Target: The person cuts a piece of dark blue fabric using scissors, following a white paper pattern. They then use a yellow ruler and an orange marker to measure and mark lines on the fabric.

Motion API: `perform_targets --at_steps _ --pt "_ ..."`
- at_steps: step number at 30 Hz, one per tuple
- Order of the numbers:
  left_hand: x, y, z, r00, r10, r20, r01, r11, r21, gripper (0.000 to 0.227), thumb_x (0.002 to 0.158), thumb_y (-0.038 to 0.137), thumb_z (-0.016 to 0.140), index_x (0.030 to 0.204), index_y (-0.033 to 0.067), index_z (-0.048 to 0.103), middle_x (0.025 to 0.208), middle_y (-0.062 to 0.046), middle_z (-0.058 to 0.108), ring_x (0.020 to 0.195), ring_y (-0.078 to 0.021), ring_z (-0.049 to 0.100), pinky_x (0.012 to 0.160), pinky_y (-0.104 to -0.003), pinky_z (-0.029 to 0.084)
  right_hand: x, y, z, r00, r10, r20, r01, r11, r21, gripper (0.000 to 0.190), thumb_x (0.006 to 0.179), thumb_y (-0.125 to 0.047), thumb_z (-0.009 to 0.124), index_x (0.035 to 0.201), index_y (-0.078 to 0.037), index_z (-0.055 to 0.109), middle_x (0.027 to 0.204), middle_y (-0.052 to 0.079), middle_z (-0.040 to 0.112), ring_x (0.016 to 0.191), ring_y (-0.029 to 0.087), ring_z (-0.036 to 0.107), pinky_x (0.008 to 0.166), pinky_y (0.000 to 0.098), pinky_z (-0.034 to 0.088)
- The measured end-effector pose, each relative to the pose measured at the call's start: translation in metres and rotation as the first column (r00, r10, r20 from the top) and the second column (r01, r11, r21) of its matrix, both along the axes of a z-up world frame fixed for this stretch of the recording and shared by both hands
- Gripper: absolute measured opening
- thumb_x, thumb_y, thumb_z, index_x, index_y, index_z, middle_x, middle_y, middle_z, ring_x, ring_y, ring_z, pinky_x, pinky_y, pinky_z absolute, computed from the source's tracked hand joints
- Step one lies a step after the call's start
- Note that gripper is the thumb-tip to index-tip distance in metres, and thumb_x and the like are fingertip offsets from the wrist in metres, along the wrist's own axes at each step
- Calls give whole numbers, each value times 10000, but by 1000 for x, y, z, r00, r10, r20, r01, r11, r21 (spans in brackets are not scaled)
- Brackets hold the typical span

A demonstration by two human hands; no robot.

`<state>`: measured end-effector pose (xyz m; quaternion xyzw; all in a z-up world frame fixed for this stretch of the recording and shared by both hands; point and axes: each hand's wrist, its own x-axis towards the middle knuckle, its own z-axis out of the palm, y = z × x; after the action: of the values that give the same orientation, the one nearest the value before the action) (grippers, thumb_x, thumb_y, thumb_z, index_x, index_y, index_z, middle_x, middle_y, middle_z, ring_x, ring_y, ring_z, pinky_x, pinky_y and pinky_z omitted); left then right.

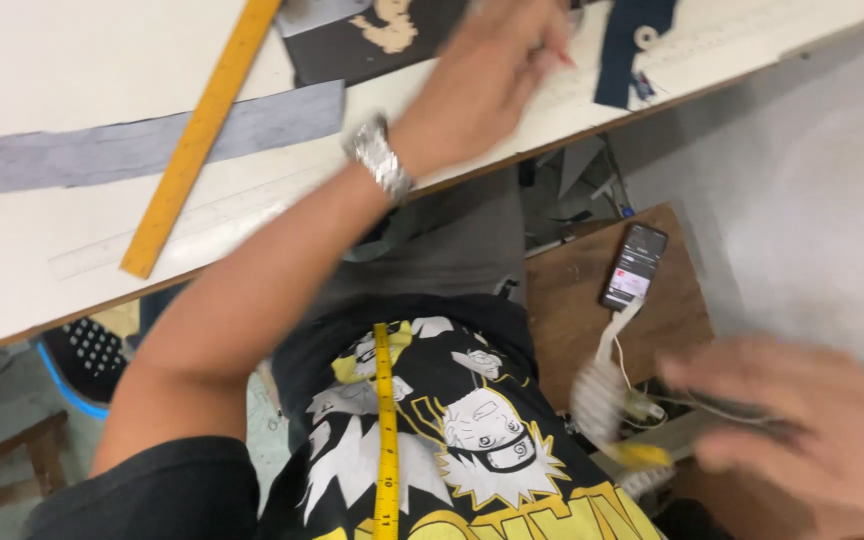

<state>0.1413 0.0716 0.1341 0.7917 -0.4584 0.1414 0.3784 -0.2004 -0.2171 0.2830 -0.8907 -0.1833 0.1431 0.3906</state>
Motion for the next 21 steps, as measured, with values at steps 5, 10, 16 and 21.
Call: perform_targets --at_steps 5,10,16,21 --pt "-97 66 33 659 -243 -711 -118 901 -418 145 1234 273 768 1299 144 751 1159 -7 805 954 -102 753 788 -270 765 113 106 -64 856 -513 -70 506 802 316 455 1196 -117 837 1622 -39 697 1368 212 887 1070 233 899 879 301 727" --pt "-129 138 40 616 -46 -786 -393 847 -357 195 1188 251 867 1315 111 821 1172 -22 895 963 -98 828 894 -247 740 172 199 -93 939 -343 -17 319 852 415 820 1075 -65 1024 1761 -68 575 1332 147 810 1034 201 838 929 287 665" --pt "-134 191 42 659 137 -740 -471 842 -263 173 1184 138 880 1344 81 844 1237 -77 939 1082 -144 927 953 -251 781 193 248 -110 976 -204 -69 209 812 544 471 1173 19 887 1584 17 657 1299 210 860 966 232 856 768 306 761" --pt "-108 269 22 880 399 -257 -410 912 12 273 1342 240 679 1514 53 779 1425 -137 892 1292 -355 858 1050 -503 691 206 244 -120 963 -223 -153 270 752 602 352 1232 -25 819 1557 -19 682 1211 178 836 900 215 829 681 288 721"
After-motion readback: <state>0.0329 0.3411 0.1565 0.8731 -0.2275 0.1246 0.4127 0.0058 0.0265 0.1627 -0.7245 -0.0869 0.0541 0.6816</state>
